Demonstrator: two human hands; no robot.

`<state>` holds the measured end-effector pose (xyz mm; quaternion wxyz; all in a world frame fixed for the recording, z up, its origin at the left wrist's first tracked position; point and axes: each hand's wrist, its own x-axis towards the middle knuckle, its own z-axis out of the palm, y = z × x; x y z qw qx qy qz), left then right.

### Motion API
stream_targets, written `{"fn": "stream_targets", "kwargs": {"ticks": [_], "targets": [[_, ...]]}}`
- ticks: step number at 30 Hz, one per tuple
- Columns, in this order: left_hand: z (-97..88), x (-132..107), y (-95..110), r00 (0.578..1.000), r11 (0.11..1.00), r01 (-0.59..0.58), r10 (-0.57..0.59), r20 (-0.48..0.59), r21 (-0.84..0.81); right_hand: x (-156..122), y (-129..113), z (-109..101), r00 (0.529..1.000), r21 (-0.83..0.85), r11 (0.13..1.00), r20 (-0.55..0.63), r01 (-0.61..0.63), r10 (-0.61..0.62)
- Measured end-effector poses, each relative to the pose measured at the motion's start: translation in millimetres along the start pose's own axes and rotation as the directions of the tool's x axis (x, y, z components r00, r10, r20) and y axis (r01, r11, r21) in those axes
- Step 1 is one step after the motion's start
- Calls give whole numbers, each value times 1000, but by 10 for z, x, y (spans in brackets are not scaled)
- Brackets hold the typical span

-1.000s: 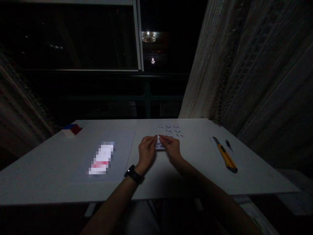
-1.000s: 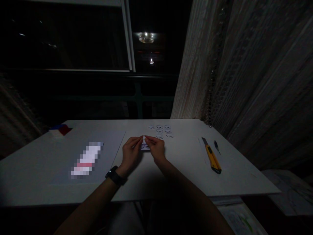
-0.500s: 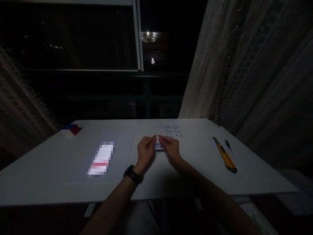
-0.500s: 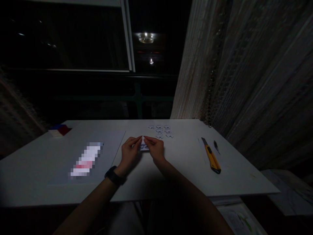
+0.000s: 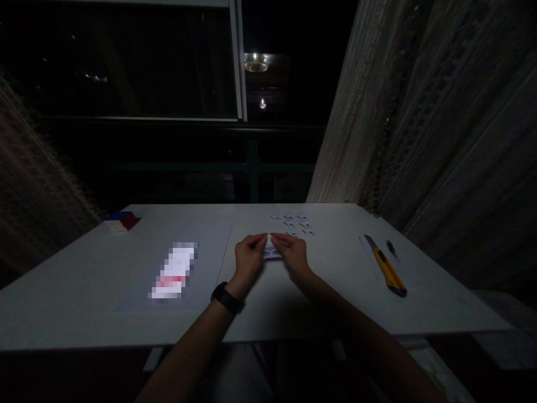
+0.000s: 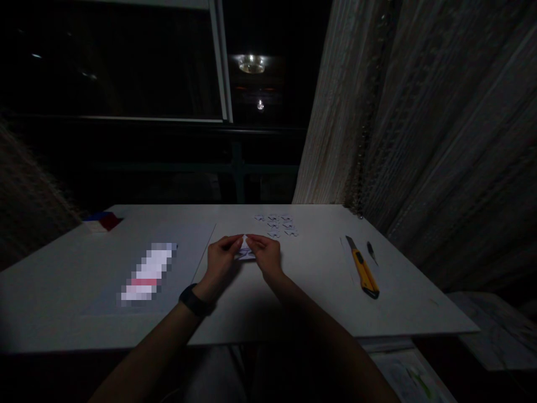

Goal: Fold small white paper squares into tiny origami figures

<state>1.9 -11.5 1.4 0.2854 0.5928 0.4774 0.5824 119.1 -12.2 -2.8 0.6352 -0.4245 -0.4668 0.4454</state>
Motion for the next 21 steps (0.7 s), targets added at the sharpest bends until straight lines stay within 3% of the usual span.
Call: {"fn": "stream_targets", "kwargs": {"ticks": [8,21], "targets": [[4,10,-76,999,996,-48,48,1,70,39,47,-9,999,-43,998,18,-43,44],[-18,33,-11,999,999,29,-28,19,-45,41,-23,-38,994,-23,996,51,-92,93]]}}
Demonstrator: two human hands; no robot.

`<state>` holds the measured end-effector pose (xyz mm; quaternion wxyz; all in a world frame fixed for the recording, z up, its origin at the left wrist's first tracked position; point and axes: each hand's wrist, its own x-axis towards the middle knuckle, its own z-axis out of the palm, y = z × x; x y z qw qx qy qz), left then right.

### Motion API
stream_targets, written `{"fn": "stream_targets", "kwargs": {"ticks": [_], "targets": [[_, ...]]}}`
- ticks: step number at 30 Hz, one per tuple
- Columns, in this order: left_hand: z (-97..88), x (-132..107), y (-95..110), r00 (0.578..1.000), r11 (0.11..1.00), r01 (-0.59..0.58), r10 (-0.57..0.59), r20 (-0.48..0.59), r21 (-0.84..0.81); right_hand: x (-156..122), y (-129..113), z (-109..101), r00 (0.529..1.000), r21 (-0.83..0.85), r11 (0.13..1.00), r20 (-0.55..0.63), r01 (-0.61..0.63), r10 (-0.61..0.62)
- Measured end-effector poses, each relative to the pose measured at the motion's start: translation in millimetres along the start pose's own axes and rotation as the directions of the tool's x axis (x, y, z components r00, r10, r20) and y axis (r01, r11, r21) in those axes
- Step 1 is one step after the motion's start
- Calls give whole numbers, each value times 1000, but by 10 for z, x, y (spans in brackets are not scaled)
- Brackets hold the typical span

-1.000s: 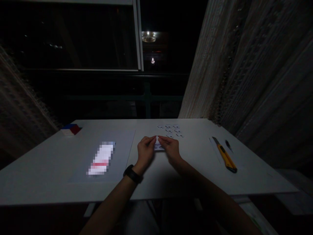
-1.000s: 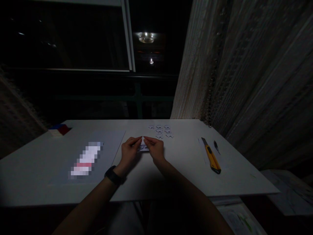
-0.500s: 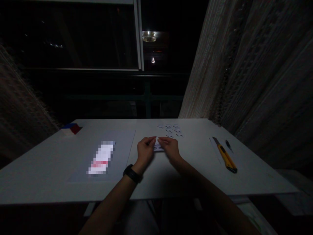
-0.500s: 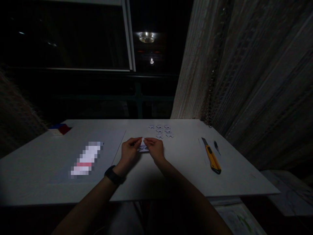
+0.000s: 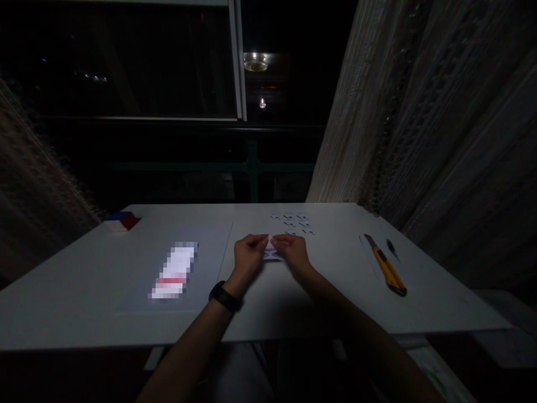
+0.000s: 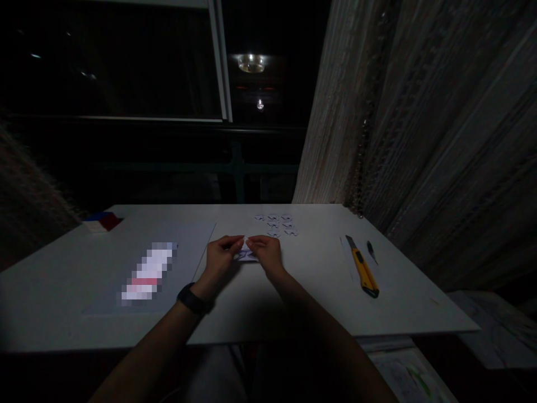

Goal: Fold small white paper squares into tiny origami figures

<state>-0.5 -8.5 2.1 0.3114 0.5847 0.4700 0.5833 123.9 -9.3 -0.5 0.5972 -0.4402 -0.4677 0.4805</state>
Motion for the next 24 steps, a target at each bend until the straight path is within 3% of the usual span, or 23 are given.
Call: {"fn": "stream_targets", "kwargs": {"ticks": [6,17,24], "targets": [[-7,10,-4,999,997,43,-41,32,-60,16,-19,-21,999,0,1000,-9,-31,31],[-45,8,99,992,994,72,-63,108,-87,70,-12,-115,985,1,996,149,-87,86],[-61,9,80,950,943,264,-219,223,-201,74,-60,-146,972,-32,985,155,-171,174]]}}
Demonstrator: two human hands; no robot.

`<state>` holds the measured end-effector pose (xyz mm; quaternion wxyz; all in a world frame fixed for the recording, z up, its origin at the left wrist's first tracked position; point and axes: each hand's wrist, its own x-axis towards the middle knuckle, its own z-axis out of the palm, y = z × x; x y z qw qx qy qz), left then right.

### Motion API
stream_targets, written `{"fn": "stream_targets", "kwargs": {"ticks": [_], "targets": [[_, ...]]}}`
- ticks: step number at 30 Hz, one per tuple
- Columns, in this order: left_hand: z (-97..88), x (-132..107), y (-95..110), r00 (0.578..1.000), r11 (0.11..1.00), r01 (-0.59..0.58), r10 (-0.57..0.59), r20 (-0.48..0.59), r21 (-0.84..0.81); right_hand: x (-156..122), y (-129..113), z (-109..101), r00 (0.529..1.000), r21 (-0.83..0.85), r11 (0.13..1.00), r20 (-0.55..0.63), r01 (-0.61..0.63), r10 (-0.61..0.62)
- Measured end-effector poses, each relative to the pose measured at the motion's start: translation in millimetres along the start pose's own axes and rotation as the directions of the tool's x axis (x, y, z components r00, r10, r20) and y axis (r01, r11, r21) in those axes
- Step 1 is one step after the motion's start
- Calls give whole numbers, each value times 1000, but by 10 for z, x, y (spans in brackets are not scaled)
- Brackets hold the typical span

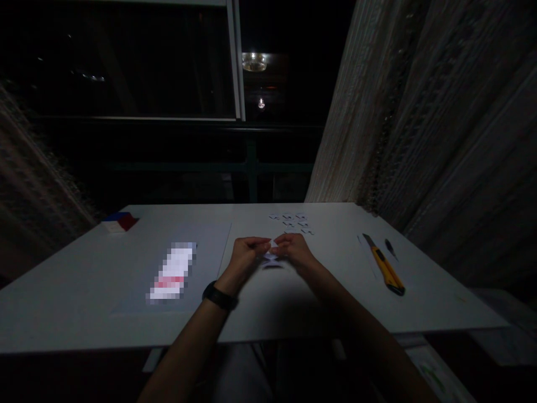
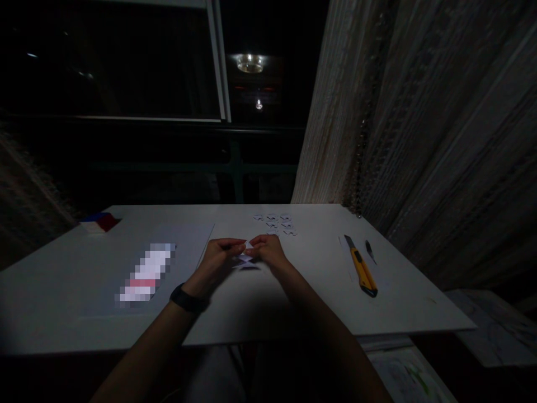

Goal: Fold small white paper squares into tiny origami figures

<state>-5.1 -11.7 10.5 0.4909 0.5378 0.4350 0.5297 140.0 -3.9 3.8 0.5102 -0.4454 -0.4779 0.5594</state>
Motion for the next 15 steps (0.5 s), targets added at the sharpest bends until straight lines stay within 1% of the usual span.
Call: {"fn": "stream_targets", "kwargs": {"ticks": [2,5,8,12,15], "targets": [[-7,0,-3,1000,1000,17,-17,9,-13,-6,-13,-1,1000,-9,1000,-3,11,-11],[-13,-4,15,999,1000,1,-1,40,4,-7,-24,-3,998,-31,998,0,62,-62],[-11,-2,50,998,994,-40,34,53,103,12,-13,-9,994,-58,993,23,106,-105],[-6,36,70,994,955,-102,85,71,277,36,22,-16,985,-98,984,103,150,-140],[-20,87,55,994,939,-81,53,91,334,33,28,-17,979,-125,976,129,176,-160]]}}
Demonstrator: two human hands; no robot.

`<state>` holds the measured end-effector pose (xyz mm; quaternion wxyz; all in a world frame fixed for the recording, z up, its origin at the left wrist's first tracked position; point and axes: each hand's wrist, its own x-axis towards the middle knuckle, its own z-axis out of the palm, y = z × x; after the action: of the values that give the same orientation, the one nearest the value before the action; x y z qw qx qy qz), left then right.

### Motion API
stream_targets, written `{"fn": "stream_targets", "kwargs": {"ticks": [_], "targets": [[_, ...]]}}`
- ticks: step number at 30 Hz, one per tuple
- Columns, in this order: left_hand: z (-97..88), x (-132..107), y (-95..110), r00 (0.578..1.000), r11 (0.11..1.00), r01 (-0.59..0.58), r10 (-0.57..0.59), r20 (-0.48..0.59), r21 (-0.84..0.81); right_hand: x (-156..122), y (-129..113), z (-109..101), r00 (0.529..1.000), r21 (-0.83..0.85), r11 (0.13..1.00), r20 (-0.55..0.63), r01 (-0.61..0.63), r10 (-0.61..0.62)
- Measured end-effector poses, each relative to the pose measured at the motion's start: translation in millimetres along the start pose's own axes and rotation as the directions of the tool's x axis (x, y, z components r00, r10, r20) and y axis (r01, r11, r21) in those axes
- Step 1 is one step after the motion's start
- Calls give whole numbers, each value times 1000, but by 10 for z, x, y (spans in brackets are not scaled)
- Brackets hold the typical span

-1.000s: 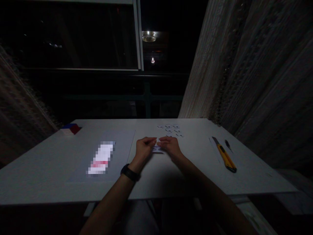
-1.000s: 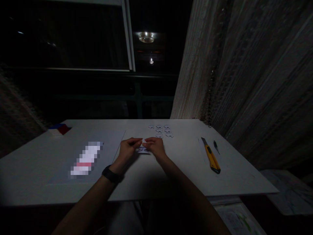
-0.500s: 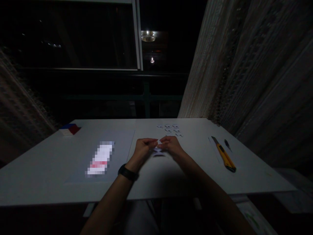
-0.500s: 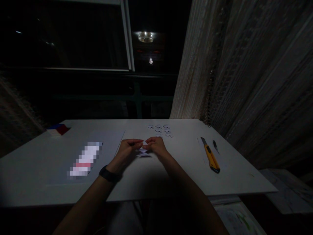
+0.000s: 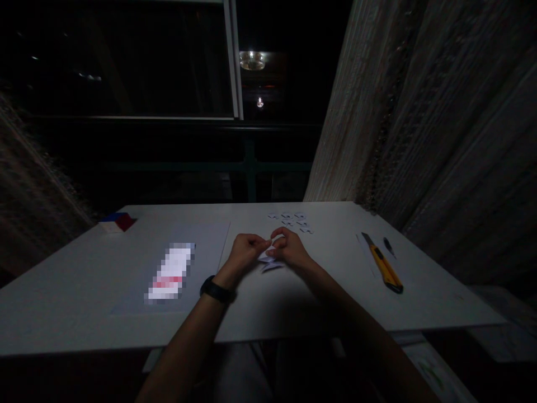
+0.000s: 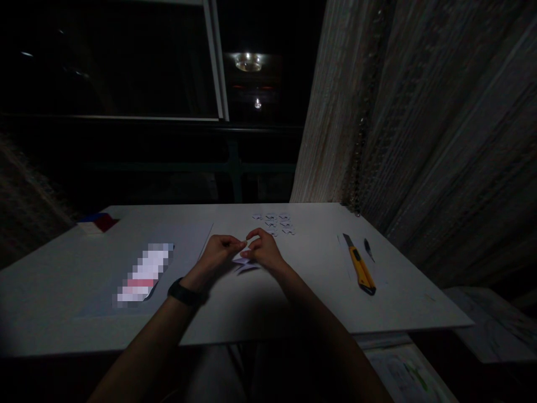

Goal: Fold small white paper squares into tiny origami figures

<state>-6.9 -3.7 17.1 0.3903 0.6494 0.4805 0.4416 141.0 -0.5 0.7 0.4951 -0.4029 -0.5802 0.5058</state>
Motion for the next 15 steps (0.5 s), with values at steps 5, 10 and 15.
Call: {"fn": "stream_targets", "kwargs": {"ticks": [5,10,15], "targets": [[-87,62,-36,976,986,-105,77,204,129,-11,-9,-7,999,-31,999,48,8,-6],[-230,69,77,882,906,-297,139,450,301,-33,-29,-2,987,-12,1000,161,2,0],[-295,42,195,849,873,-365,169,501,324,-53,-89,-12,969,26,1000,247,3,-10]]}}
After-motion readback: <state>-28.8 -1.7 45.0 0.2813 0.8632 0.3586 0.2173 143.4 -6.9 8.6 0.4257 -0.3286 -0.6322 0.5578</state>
